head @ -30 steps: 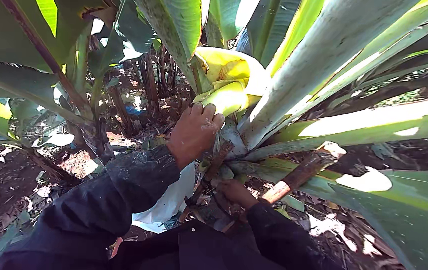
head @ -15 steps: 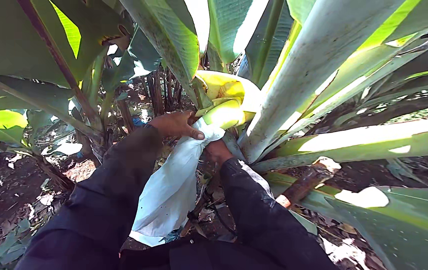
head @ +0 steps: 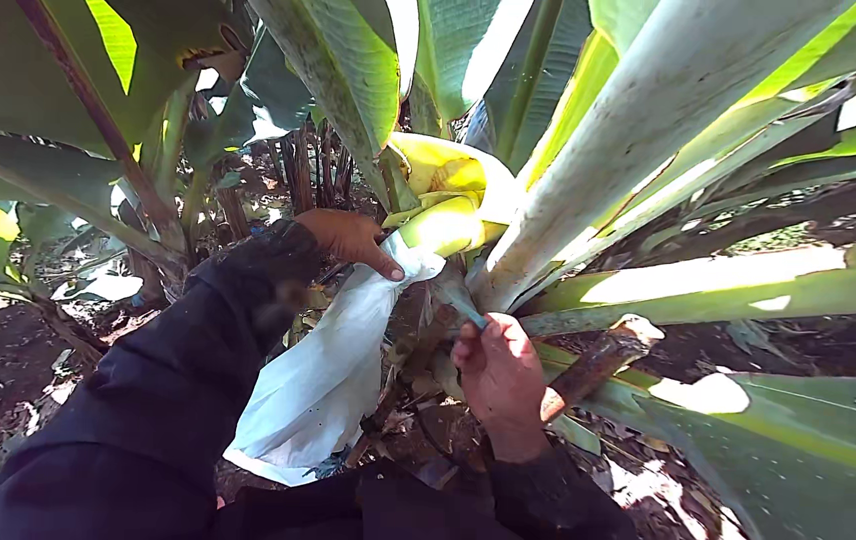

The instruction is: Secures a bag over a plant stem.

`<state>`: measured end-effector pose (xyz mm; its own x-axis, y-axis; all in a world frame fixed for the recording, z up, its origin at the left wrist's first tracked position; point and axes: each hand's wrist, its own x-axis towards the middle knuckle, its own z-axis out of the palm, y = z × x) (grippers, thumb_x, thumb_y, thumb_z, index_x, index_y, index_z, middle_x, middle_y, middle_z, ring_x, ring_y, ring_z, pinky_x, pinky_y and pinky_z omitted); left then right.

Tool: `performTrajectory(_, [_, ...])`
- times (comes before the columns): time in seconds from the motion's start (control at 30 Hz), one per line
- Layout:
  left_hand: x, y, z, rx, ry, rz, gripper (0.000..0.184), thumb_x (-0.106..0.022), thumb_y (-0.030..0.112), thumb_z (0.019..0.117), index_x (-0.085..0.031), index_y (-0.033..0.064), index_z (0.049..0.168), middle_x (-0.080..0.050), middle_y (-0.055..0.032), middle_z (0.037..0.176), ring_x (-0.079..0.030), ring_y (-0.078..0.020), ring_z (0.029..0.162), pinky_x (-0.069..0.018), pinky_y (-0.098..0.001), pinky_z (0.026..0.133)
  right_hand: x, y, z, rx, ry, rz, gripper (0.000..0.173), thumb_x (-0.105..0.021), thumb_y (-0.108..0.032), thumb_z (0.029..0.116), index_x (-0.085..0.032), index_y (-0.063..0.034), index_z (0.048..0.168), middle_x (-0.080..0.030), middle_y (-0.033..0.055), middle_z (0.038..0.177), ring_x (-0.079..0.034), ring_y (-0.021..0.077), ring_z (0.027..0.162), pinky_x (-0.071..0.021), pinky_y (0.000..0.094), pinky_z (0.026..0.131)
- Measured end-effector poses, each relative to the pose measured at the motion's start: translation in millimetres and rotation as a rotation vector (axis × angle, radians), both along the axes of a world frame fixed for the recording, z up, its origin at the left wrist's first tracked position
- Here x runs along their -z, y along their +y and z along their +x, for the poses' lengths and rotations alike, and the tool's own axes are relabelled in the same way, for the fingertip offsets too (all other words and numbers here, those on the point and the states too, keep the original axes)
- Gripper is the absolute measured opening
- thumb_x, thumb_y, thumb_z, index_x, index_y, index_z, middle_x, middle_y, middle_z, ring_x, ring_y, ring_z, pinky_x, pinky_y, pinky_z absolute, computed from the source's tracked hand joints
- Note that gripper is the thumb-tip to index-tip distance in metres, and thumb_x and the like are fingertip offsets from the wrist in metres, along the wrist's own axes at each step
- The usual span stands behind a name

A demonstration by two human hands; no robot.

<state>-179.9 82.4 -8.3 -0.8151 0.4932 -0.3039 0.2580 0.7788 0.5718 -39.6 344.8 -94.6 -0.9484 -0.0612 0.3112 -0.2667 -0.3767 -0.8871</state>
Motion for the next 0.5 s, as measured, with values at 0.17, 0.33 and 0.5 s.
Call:
performTrajectory(0.17, [22,11,31,-0.166,0.212,0.099,0.057,-0.075,0.055,0.0875,-0.069,0.0046,0.114,-0.070,-0.0156,0.106,-0.068,-0.0289,0.099,-0.0539,-0.0561,0.091,-29,-37,5,0.046,0.505,0.722,0.018,-0.061,-0.016,0.1024,-0.072,-0.0021,0.104,-0.074,0.0036,0.089,-0.070,0.0092,0.073,-0.0619,0.0265,0.066])
performTrajectory(0.33, [67,12,64,-0.158,0.740,0.350,0.040,-0.072,0.026,0.0914,-0.069,-0.0006,0.122,-0.068,-0.0210,0.120,-0.064,-0.0324,0.117,-0.0493,-0.0512,0.103,-107,-101,-27,0.020,0.796,1.587,0.021,-0.055,-0.015,0.1039,-0.070,-0.0023,0.112,-0.069,0.0187,0.099,-0.071,0.0362,0.087,-0.0586,0.0525,0.073])
performTrajectory(0.5, [62,6,80,-0.224,0.674,0.511,0.032,-0.063,0.023,0.0997,-0.068,-0.0005,0.120,-0.070,-0.0161,0.115,-0.065,-0.0219,0.114,-0.0491,-0.0439,0.103,-157,-161,-58,-0.142,0.730,1.945,0.011,-0.057,-0.005,0.0981,-0.068,-0.0018,0.100,-0.068,0.0191,0.098,-0.068,0.0383,0.097,-0.0556,0.0564,0.078])
